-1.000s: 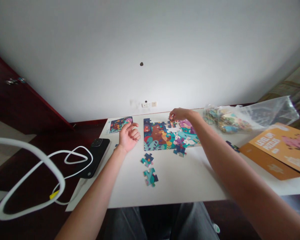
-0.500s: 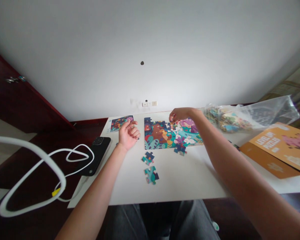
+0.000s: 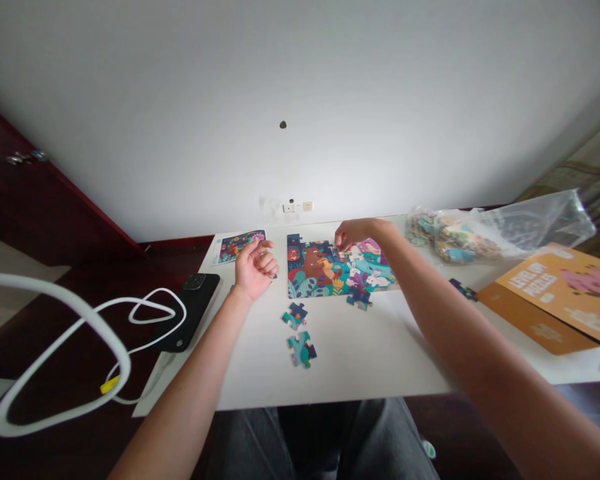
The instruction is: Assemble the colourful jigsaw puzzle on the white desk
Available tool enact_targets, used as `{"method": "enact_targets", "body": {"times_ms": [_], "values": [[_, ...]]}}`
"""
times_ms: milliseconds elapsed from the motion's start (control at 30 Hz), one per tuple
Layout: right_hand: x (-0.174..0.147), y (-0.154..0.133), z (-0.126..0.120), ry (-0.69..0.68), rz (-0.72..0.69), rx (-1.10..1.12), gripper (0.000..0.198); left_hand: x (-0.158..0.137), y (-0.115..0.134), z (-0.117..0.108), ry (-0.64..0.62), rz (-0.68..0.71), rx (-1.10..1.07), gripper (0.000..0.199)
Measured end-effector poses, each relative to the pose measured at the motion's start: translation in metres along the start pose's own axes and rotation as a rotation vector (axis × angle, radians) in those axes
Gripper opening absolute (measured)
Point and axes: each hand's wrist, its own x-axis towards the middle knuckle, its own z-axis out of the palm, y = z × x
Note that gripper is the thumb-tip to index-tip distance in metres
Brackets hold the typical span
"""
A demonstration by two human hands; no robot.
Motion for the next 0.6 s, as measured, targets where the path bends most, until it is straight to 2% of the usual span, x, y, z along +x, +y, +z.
{"method": "enact_targets", "body": {"times_ms": [333,600], "values": [[-0.002,-0.012,0.001,0.022,0.096,-0.164,0.056,0.0,0.001,0.0,-0.003,0.002,0.007,0.028],[-0.004,-0.022,0.004,-0.012,0.069,-0.149,0.038,-0.001,0.001,0.002,-0.014,0.012,0.005,0.029]]}}
